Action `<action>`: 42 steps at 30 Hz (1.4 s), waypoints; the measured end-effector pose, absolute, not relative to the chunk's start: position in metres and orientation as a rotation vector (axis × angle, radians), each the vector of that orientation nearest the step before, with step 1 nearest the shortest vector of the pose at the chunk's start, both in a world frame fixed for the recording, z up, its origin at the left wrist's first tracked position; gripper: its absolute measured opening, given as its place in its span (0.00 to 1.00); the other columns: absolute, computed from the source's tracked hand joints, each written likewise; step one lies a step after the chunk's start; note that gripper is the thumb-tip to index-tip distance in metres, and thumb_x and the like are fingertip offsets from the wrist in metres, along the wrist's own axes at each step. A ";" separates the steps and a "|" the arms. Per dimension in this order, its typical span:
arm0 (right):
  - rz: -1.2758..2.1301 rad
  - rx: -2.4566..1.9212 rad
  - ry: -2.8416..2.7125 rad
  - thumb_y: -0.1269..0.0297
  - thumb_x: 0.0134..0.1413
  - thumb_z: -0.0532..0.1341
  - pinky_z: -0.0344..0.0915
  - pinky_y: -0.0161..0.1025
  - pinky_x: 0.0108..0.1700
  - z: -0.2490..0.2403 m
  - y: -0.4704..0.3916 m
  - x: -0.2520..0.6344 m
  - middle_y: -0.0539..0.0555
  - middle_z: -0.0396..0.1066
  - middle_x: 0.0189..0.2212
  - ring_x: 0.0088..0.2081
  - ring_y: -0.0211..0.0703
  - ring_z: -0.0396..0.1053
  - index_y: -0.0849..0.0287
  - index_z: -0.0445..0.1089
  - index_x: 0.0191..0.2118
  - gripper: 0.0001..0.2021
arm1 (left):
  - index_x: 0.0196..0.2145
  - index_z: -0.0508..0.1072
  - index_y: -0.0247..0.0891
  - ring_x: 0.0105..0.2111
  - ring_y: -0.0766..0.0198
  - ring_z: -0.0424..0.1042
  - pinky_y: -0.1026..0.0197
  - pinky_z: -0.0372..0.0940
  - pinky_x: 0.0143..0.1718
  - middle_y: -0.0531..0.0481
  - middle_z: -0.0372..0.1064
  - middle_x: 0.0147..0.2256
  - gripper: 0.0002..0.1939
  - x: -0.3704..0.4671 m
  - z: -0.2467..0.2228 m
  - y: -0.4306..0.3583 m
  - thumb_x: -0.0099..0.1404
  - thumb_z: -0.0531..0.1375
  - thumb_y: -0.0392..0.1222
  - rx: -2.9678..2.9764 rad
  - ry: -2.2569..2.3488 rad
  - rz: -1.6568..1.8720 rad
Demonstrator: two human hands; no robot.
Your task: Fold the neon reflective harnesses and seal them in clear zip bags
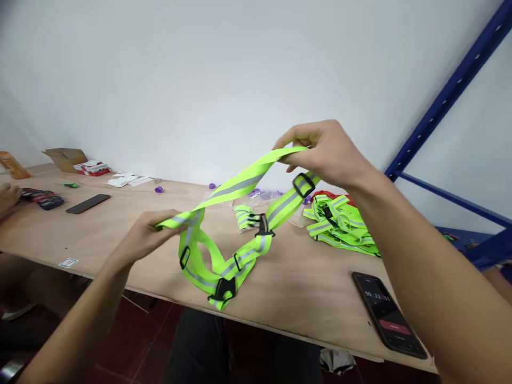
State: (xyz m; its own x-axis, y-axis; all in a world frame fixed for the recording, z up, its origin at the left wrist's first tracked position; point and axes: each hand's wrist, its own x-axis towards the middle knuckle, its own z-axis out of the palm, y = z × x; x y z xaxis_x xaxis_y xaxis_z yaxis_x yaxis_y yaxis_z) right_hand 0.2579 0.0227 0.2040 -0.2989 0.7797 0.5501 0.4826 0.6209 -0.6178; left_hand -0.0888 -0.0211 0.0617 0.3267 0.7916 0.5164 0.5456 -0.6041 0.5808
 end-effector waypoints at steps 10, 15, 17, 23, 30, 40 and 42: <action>1.234 -1.078 -1.915 0.43 0.41 0.72 0.36 0.31 0.17 0.179 0.013 0.310 0.40 0.50 0.16 0.15 0.26 0.41 0.55 0.65 0.33 0.24 | 0.39 0.79 0.39 0.47 0.56 0.73 0.58 0.68 0.47 0.47 0.73 0.44 0.10 -0.041 0.106 0.037 0.61 0.59 0.37 2.038 1.052 1.948; 1.298 -1.222 -2.023 0.40 0.42 0.70 0.37 0.32 0.19 0.171 0.002 0.317 0.40 0.48 0.14 0.16 0.27 0.41 0.56 0.60 0.26 0.26 | 0.41 0.73 0.39 0.29 0.62 0.73 0.62 0.68 0.28 0.50 0.73 0.33 0.15 -0.022 0.107 0.059 0.58 0.67 0.47 1.624 1.061 1.666; 1.195 -1.264 -1.991 0.42 0.42 0.71 0.44 0.33 0.20 0.169 -0.003 0.324 0.42 0.53 0.14 0.17 0.30 0.50 0.56 0.58 0.23 0.26 | 0.39 0.71 0.38 0.22 0.65 0.69 0.64 0.65 0.22 0.53 0.70 0.25 0.16 -0.025 0.109 0.068 0.56 0.68 0.47 1.558 1.164 1.453; 1.182 -1.428 -2.023 0.43 0.47 0.68 0.55 0.36 0.24 0.152 -0.008 0.345 0.49 0.62 0.20 0.21 0.36 0.59 0.58 0.64 0.22 0.23 | 0.37 0.73 0.34 0.30 0.58 0.77 0.55 0.74 0.35 0.42 0.76 0.32 0.17 -0.020 0.110 0.082 0.62 0.61 0.52 1.400 0.949 1.238; 1.041 -1.483 -2.212 0.43 0.52 0.64 0.52 0.35 0.26 0.126 0.002 0.346 0.47 0.59 0.22 0.23 0.34 0.56 0.58 0.62 0.26 0.22 | 0.50 0.70 0.38 0.38 0.48 0.80 0.46 0.73 0.42 0.41 0.77 0.42 0.21 0.013 0.125 0.071 0.65 0.58 0.53 1.357 0.693 1.017; 0.601 -1.621 -2.267 0.54 0.48 0.64 0.55 0.35 0.29 0.109 -0.004 0.343 0.48 0.62 0.28 0.28 0.40 0.61 0.56 0.71 0.52 0.25 | 0.46 0.74 0.39 0.22 0.56 0.72 0.55 0.70 0.22 0.40 0.77 0.32 0.23 0.033 0.138 0.096 0.63 0.58 0.59 1.524 0.856 0.585; 0.501 -1.643 -2.328 0.57 0.44 0.66 0.58 0.37 0.33 0.105 -0.010 0.337 0.51 0.66 0.32 0.32 0.44 0.64 0.53 0.67 0.60 0.33 | 0.45 0.76 0.39 0.23 0.53 0.74 0.52 0.71 0.25 0.36 0.78 0.35 0.27 0.032 0.125 0.102 0.61 0.57 0.64 1.504 0.881 0.436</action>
